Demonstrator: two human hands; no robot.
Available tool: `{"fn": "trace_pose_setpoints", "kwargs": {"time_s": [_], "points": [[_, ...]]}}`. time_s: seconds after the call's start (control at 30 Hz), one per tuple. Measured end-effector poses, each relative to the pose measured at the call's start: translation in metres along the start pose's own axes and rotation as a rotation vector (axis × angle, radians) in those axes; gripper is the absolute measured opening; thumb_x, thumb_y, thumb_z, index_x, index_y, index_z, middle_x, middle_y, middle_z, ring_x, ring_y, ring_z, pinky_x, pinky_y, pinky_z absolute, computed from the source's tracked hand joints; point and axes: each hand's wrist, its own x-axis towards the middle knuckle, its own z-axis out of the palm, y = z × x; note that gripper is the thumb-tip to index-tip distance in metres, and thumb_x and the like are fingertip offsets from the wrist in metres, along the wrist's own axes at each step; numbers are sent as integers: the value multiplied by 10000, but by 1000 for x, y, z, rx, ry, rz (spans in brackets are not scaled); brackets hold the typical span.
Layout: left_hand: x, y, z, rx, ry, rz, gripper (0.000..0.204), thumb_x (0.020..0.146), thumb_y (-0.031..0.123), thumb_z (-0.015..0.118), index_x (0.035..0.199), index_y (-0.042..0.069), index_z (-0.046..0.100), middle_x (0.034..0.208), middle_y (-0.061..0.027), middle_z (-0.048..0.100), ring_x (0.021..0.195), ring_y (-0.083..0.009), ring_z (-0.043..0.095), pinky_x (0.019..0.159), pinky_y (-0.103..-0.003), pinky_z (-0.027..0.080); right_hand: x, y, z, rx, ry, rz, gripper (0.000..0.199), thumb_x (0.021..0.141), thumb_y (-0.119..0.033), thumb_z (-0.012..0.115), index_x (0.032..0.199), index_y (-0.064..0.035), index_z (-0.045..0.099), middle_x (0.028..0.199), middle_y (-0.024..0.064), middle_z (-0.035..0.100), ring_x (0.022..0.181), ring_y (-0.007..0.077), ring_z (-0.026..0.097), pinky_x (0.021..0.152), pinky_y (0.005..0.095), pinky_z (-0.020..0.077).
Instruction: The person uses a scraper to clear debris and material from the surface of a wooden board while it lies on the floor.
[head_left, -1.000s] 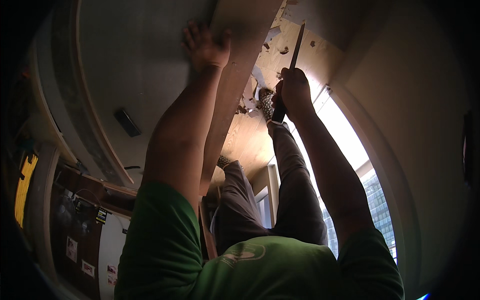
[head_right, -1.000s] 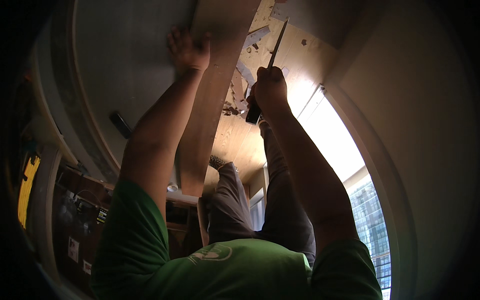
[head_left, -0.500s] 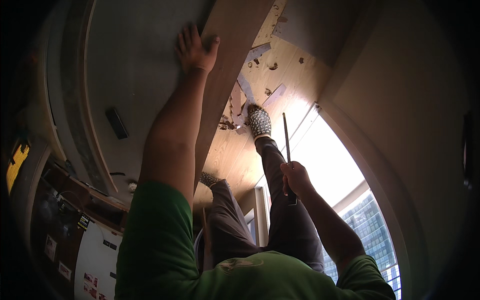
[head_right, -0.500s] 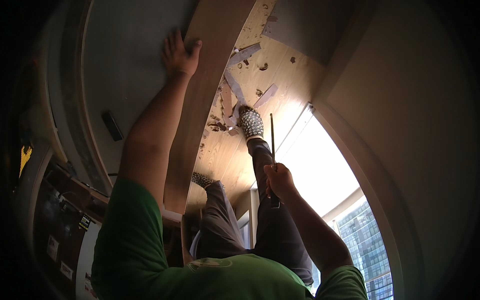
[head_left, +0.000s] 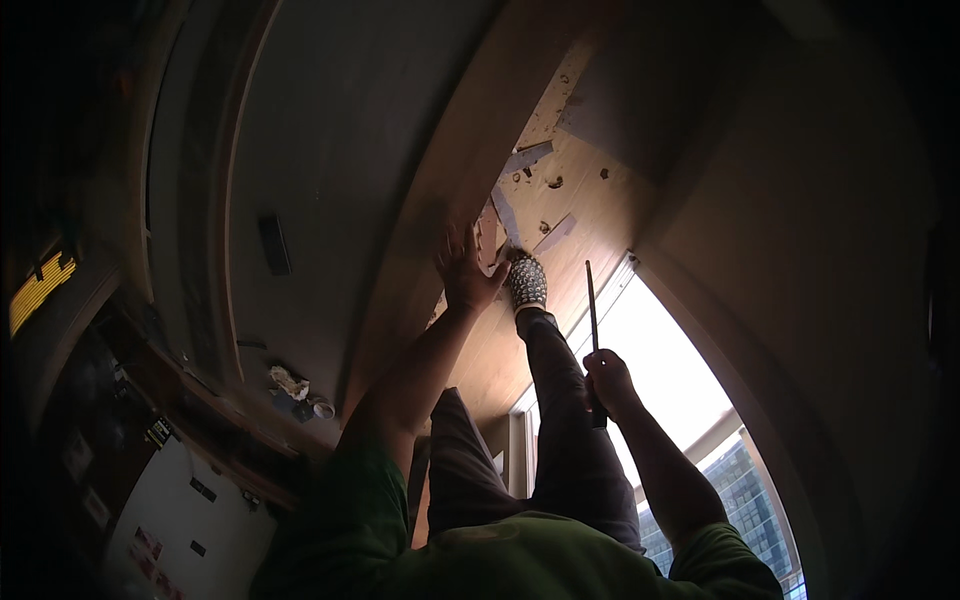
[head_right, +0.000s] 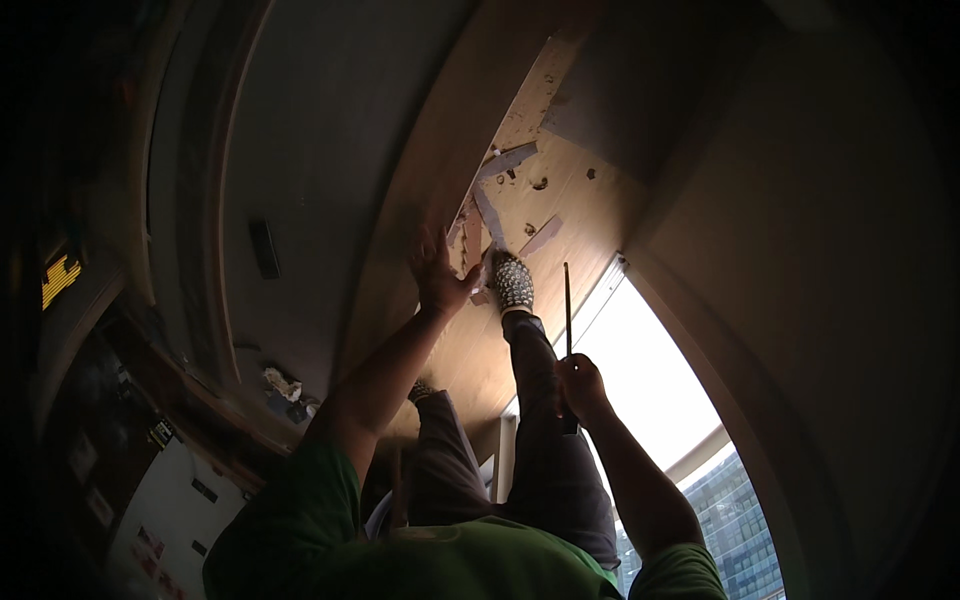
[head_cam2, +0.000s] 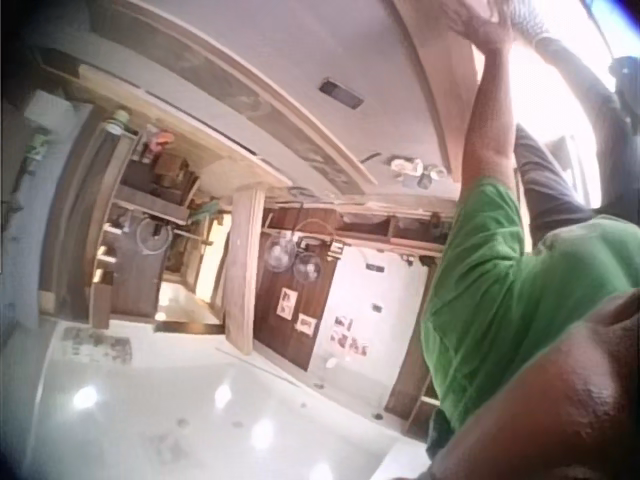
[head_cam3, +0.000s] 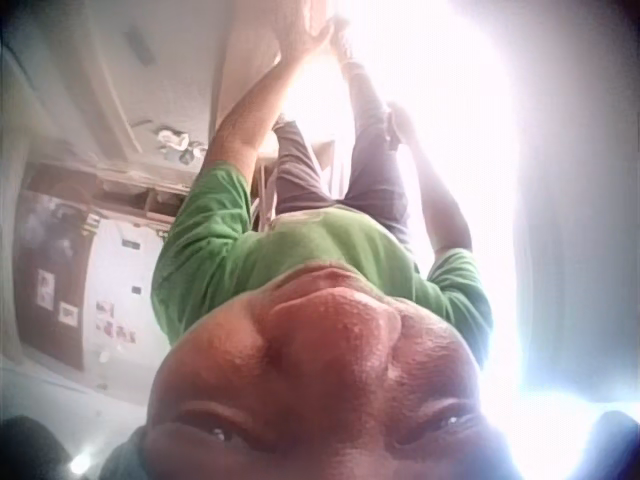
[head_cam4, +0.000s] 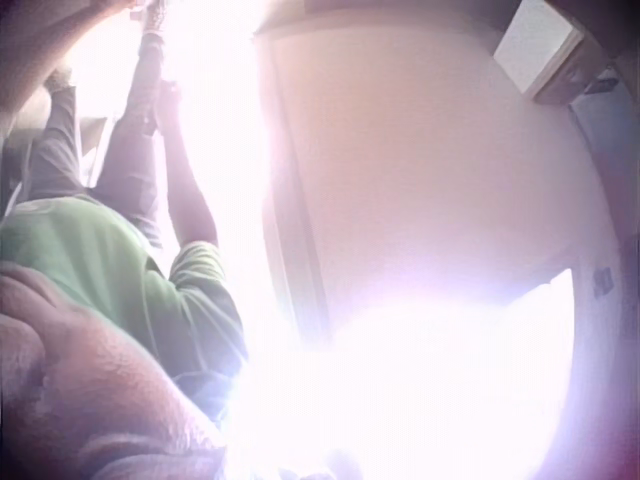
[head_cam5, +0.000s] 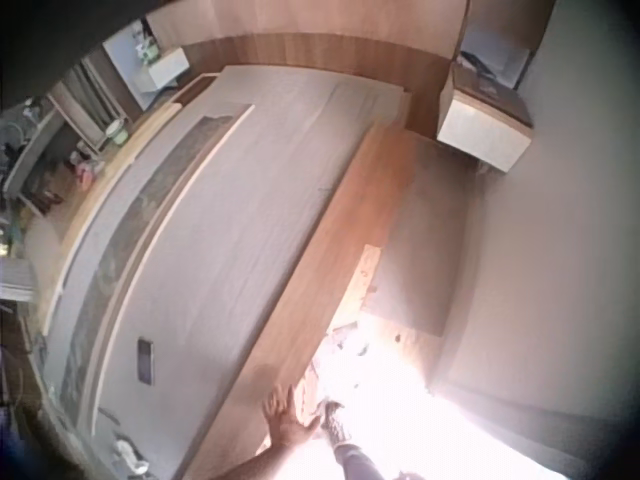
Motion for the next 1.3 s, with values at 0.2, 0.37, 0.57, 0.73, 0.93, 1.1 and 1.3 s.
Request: {"fn": "trace_pose_setpoints", "kwargs": {"time_s": [0.2,0.37,0.57,0.73,0.93,1.1,1.3], "points": [[-96,3,-1,-74,-210,8,310,926,291,614,819,32,748,1441,-193,478,1392,-459,302,1141,-605,201,-9,-11,-7,48,15,-26,162,944,-180,567,984,-25,540,608,51,506,377,170,486,346,338,420],[-156,-9,-19,-88,-382,11,619,788,56,576,1389,6,441,1431,-263,453,1378,-416,351,1136,-484,302,-17,-24,-18,94,14,-155,171,924,-150,578,1026,-15,556,614,61,536,391,166,501,358,335,422],[-215,-23,-73,-258,-611,-288,544,837,178,617,1335,-9,502,1347,-252,541,1258,-381,520,1066,-432,418,-45,-35,-15,146,241,-590,243,881,-78,635,1107,-76,545,608,41,538,485,111,527,419,279,415],[-235,-3,-128,-313,-633,-407,557,876,312,625,1315,-16,528,1317,-245,574,1256,-361,538,1058,-426,426,-35,-36,-37,130,116,-219,211,865,-196,684,830,-58,529,606,32,522,447,143,469,417,321,413],[-241,-9,-134,-461,-544,-286,635,906,421,608,1364,-7,503,1368,-223,550,1282,-347,524,1076,-417,407,-44,6,-24,-203,76,-194,130,864,-104,663,829,-55,548,605,48,535,445,154,491,402,330,438],[-234,10,-146,-555,-539,-355,652,962,480,535,1398,0,468,1394,-209,532,1313,-324,498,1095,-409,389,-69,25,4,-187,22,-279,79,836,-72,674,841,-32,607,666,67,582,518,174,564,455,330,483],[-251,-4,-155,-969,-395,-482,713,1057,504,186,1152,-8,674,1333,-213,582,1305,-301,512,1131,-375,348,-101,8,65,-241,-54,-156,66,835,-48,668,806,-39,610,633,60,571,496,161,548,436,318,449]]}}
